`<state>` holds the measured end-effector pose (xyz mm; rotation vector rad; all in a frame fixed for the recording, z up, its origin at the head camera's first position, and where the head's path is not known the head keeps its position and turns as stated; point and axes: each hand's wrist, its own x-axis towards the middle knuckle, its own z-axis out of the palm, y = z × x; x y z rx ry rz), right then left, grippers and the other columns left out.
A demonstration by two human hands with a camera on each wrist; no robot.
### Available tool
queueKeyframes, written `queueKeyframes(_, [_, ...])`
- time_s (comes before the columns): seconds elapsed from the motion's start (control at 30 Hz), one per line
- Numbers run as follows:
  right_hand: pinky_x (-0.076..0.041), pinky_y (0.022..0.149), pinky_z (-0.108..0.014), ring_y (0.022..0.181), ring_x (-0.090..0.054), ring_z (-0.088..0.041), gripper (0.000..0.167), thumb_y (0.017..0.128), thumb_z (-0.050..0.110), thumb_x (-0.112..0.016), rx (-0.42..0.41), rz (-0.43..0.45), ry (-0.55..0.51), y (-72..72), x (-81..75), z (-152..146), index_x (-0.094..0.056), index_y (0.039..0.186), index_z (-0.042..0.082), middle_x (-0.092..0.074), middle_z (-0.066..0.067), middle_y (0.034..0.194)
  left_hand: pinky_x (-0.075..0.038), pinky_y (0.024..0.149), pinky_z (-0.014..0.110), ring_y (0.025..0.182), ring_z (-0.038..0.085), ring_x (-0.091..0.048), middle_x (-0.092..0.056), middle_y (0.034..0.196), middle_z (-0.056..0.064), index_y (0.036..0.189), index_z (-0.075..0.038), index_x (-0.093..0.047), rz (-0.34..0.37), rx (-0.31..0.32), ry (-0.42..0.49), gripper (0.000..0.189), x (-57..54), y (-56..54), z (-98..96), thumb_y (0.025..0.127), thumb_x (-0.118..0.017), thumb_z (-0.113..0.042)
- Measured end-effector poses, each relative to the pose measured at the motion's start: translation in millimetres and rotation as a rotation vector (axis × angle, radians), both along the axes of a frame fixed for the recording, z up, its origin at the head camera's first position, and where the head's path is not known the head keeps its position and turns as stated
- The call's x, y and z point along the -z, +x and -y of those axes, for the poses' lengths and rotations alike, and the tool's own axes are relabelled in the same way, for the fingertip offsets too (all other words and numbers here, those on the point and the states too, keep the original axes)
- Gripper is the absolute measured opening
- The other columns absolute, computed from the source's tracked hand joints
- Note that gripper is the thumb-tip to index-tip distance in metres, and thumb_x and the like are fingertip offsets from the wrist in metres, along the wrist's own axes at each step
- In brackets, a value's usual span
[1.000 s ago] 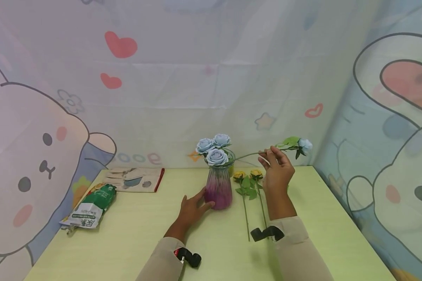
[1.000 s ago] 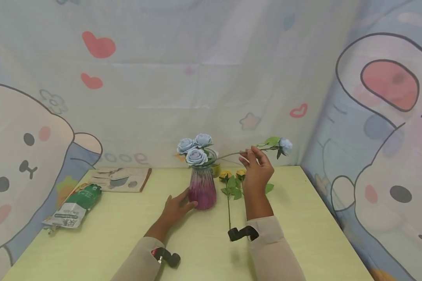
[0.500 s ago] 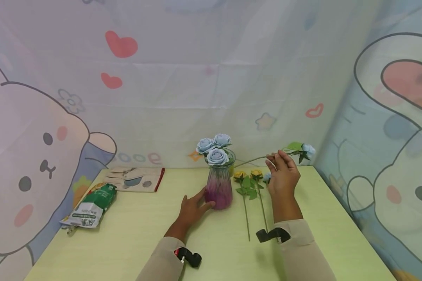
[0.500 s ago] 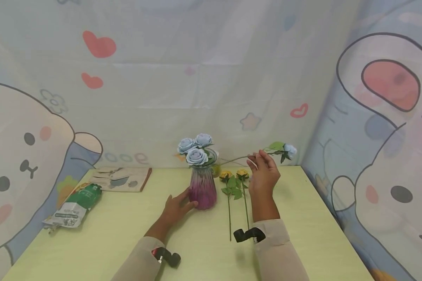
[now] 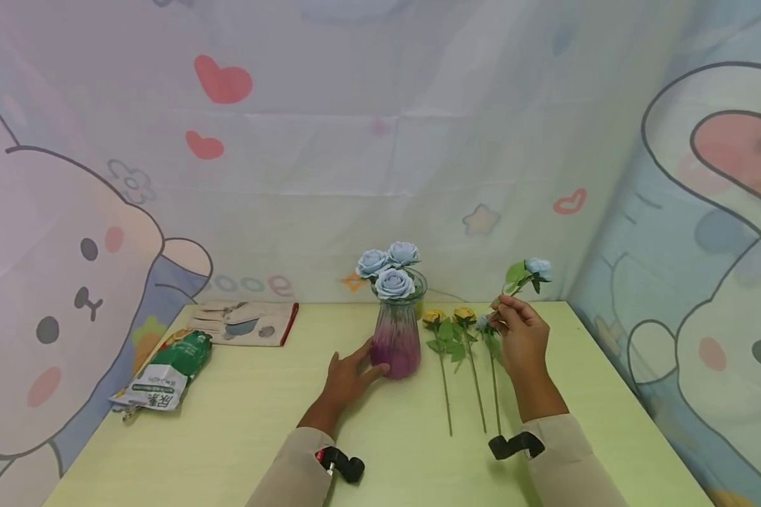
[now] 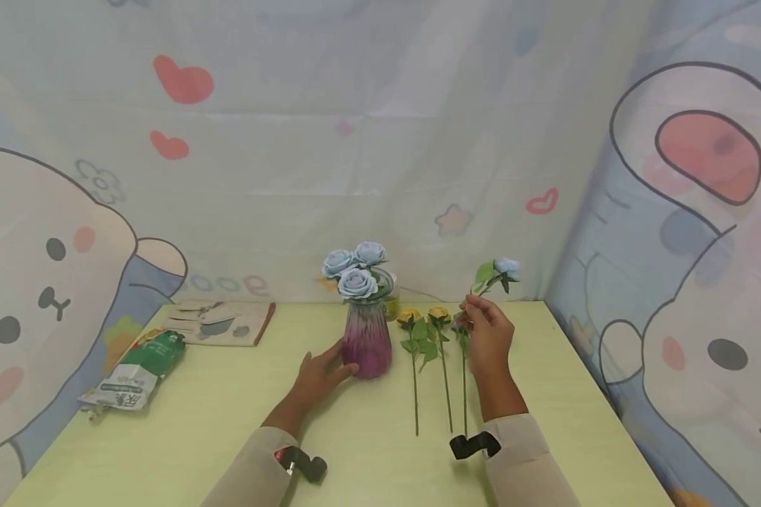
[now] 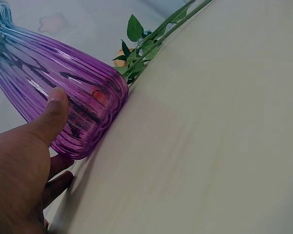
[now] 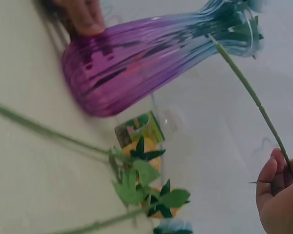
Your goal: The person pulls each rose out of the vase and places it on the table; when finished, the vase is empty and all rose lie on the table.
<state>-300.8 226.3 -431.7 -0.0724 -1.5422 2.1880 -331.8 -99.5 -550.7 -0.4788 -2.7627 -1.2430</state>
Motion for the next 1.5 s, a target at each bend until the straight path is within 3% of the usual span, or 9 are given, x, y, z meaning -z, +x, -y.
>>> queueKeyframes(0.2, [-0.061, 0.079, -0.021, 0.09, -0.069, -0.012, 0.032, 0.113, 0.009, -0.059, -0.056, 0.096, 0.177, 7.3, 10.4, -19, -0.062, 0.137, -0.011, -0.076, 0.001, 0.105, -0.01, 0.135, 0.074, 0.154, 0.038, -0.054, -0.06, 0.159, 0.014, 0.166, -0.015, -0.048, -0.029, 0.002, -0.02, 0.079, -0.7, -0.8, -0.2, 0.102, -0.069, -0.057])
queueKeyframes(0.47, [-0.061, 0.079, -0.021, 0.092, -0.07, -0.009, 0.033, 0.114, 0.012, -0.058, -0.114, 0.19, 0.312, 14.9, 27.1, -41, -0.063, 0.139, -0.01, -0.076, 0.015, 0.098, -0.009, 0.136, 0.072, 0.155, 0.038, -0.053, -0.058, 0.16, 0.015, 0.166, -0.015, -0.048, 0.0, 0.002, -0.008, 0.078, -3.7, 0.4, -1.0, 0.103, -0.07, -0.055])
queueKeyframes(1.07, [-0.06, 0.078, -0.024, 0.088, -0.068, -0.008, 0.023, 0.115, 0.016, -0.058, -0.199, 0.134, 0.328, 31.1, 55.1, -94, -0.068, 0.132, 0.003, -0.074, 0.007, 0.106, -0.011, 0.134, 0.075, 0.154, 0.037, -0.054, -0.06, 0.16, 0.013, 0.167, -0.016, -0.047, -0.011, -0.001, -0.021, 0.078, -2.3, 0.5, -1.0, 0.103, -0.07, -0.054])
queueKeyframes(1.27, [-0.059, 0.079, -0.025, 0.091, -0.069, -0.01, 0.025, 0.115, 0.015, -0.058, -0.214, 0.214, 0.301, 27.8, 65.6, -99, -0.066, 0.135, 0.003, -0.076, 0.009, 0.106, -0.012, 0.134, 0.075, 0.154, 0.037, -0.055, -0.06, 0.16, 0.013, 0.166, -0.015, -0.048, -0.013, -0.005, -0.021, 0.078, 0.6, -1.5, -0.9, 0.103, -0.071, -0.055])
queueKeyframes(1.5, [-0.054, 0.077, -0.024, 0.094, -0.066, -0.007, 0.029, 0.116, 0.018, -0.055, -0.165, 0.345, 0.4, 23.7, 73.3, -99, -0.065, 0.141, 0.006, -0.076, 0.019, 0.103, -0.011, 0.135, 0.074, 0.155, 0.037, -0.053, -0.058, 0.161, 0.013, 0.167, -0.016, -0.047, 0.0, -0.005, -0.026, 0.079, -1.1, 0.1, -0.5, 0.103, -0.069, -0.056])
